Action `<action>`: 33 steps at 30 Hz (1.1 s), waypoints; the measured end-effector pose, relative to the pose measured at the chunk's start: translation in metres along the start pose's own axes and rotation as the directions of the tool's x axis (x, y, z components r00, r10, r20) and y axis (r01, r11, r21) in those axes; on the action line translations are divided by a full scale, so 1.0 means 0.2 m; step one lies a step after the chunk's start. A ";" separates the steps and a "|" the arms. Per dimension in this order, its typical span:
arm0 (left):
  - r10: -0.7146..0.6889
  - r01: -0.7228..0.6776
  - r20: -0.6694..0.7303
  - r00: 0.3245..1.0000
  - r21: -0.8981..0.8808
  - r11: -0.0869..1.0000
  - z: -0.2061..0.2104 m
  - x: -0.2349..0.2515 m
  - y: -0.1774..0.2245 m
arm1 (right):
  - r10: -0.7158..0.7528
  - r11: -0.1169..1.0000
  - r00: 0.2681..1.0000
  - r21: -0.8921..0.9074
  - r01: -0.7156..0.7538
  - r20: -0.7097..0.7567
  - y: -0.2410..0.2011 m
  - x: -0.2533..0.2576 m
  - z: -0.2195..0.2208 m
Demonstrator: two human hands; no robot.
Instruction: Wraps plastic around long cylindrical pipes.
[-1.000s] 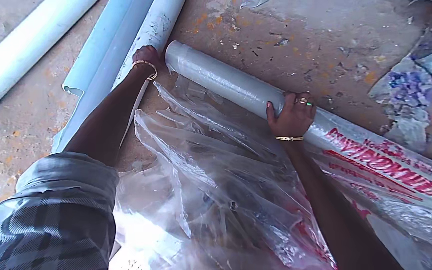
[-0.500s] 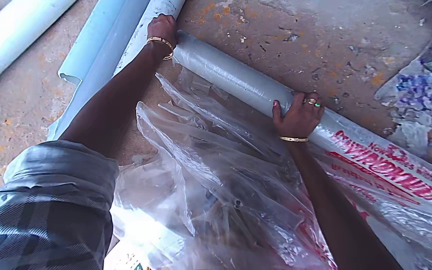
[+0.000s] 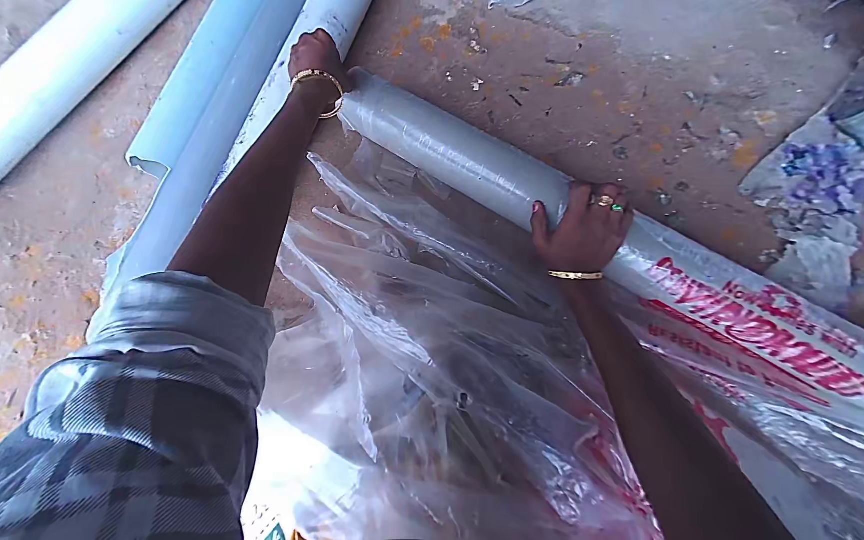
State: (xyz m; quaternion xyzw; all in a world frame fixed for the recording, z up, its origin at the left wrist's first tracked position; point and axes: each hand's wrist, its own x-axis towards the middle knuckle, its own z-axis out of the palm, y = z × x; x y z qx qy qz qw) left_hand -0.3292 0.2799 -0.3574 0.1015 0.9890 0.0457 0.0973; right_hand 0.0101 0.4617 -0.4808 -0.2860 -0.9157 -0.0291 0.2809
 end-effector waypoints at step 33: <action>0.119 -0.127 -0.046 0.992 -0.289 0.949 0.26 -0.20 -0.41 | 0.016 0.999 0.998 -0.033 -0.014 0.065 0.01 0.04 0.00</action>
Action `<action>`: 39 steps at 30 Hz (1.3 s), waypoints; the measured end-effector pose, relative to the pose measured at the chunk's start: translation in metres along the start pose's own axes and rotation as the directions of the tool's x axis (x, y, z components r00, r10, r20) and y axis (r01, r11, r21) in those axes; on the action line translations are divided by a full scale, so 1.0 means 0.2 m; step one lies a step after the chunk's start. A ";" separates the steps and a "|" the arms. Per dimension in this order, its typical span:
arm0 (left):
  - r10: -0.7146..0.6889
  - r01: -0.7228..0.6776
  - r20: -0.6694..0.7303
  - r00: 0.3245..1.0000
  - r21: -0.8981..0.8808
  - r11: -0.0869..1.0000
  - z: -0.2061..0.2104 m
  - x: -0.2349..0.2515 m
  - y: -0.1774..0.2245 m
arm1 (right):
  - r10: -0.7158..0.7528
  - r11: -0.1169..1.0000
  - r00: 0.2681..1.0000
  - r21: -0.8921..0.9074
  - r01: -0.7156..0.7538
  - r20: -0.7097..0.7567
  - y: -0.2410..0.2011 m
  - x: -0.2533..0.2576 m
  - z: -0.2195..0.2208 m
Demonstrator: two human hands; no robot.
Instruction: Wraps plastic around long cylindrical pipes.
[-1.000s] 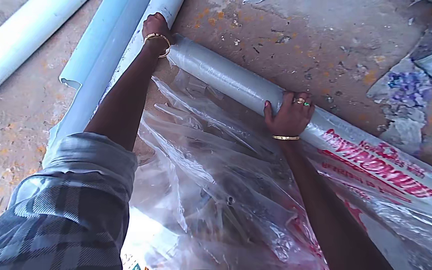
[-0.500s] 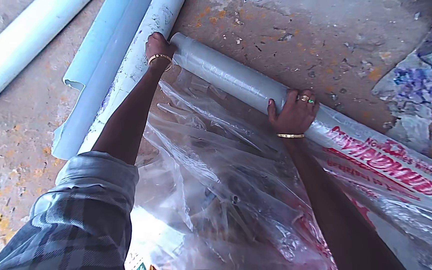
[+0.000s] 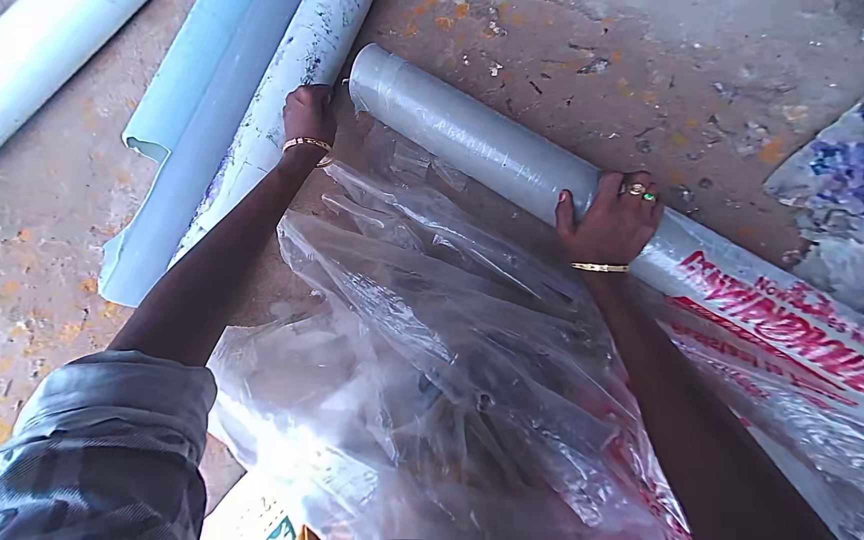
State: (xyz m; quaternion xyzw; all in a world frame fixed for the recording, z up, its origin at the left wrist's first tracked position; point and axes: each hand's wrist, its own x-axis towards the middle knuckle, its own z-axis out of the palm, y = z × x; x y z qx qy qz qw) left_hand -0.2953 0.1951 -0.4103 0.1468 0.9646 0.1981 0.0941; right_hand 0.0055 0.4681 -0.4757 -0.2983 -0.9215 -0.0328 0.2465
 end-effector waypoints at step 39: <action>-0.105 0.115 -0.057 0.993 0.205 0.972 0.02 0.21 0.29 | -0.041 0.999 0.998 -0.008 0.041 -0.052 0.00 -0.01 0.01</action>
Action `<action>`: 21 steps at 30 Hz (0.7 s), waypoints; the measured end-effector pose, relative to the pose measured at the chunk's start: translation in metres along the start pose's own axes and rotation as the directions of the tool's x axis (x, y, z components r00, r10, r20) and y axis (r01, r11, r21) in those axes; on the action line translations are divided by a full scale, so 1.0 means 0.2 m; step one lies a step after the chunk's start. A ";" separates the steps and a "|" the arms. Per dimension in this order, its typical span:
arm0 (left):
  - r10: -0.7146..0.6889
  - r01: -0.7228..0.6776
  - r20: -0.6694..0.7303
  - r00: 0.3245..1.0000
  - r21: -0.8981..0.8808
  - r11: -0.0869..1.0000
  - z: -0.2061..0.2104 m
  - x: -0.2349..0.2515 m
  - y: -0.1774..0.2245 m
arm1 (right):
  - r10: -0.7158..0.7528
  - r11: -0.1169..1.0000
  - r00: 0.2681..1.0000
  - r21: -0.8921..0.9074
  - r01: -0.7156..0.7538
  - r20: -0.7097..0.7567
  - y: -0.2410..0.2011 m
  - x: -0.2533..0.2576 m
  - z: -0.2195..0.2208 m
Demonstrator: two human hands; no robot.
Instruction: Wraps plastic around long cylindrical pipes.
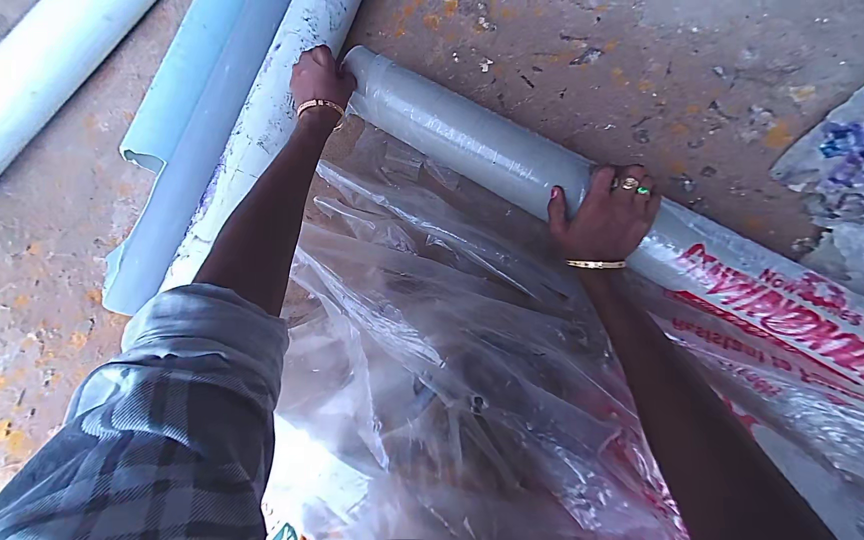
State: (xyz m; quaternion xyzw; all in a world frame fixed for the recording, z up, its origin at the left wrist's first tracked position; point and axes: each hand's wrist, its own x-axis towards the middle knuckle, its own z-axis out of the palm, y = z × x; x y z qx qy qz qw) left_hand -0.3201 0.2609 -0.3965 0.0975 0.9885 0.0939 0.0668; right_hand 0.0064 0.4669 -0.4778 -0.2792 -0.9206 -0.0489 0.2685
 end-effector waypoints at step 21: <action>-0.111 0.104 -0.036 0.993 -0.153 0.983 -0.01 0.04 -0.01 | 0.012 1.000 0.999 0.002 -0.012 0.035 0.00 0.01 0.00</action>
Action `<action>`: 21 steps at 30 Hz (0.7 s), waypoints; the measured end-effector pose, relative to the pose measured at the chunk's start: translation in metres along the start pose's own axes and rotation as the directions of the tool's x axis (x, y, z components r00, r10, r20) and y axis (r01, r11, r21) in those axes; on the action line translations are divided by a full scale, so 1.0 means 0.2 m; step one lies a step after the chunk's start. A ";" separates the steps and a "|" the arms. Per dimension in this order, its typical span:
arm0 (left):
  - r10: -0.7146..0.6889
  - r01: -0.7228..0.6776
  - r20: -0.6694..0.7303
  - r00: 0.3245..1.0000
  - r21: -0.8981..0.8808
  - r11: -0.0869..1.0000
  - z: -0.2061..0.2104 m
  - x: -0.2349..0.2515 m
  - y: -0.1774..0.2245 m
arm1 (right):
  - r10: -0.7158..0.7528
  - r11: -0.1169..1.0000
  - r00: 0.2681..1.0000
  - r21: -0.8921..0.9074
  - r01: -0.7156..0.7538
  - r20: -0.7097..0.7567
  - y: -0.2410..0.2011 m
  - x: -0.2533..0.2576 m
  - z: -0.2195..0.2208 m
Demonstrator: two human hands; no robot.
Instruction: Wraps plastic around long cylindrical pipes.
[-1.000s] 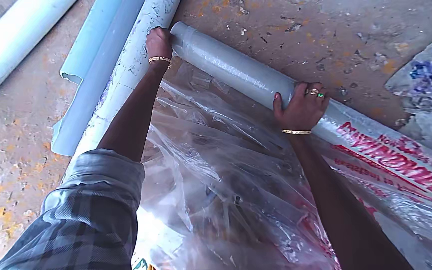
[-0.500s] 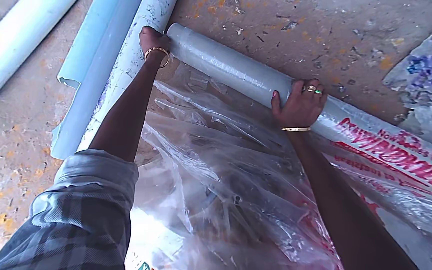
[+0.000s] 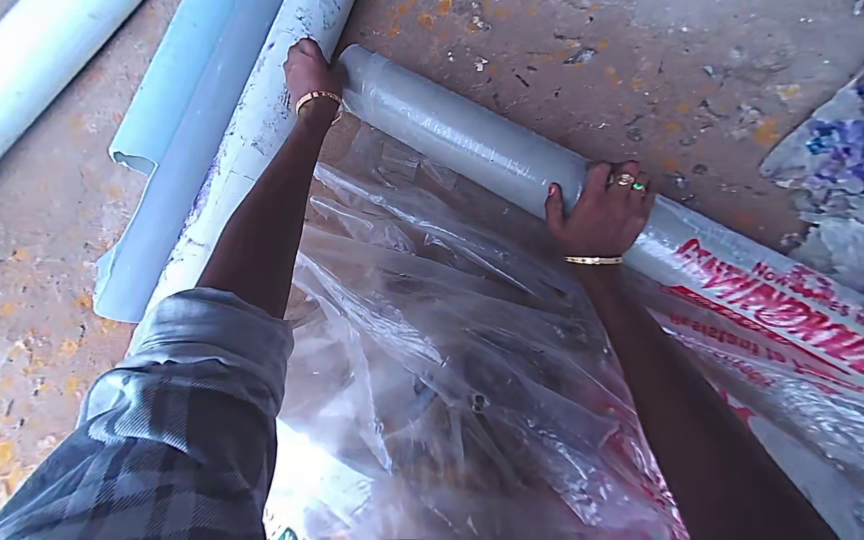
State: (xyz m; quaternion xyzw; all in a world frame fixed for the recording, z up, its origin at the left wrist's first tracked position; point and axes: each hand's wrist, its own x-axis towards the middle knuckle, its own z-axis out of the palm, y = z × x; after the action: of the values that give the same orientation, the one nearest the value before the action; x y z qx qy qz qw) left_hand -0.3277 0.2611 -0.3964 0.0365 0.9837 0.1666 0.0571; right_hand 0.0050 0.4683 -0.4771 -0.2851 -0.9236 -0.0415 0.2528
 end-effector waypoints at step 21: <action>0.387 -0.437 0.207 0.899 0.355 0.826 0.09 -0.20 -0.11 | 0.044 0.999 0.991 -0.001 -0.044 0.123 0.01 0.08 -0.04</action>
State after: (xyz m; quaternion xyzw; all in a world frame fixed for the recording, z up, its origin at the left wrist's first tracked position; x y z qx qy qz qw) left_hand -0.2876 0.2424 -0.4166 0.2693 0.9598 -0.0286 0.0732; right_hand -0.0018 0.4764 -0.4635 -0.3071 -0.9310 -0.0177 0.1966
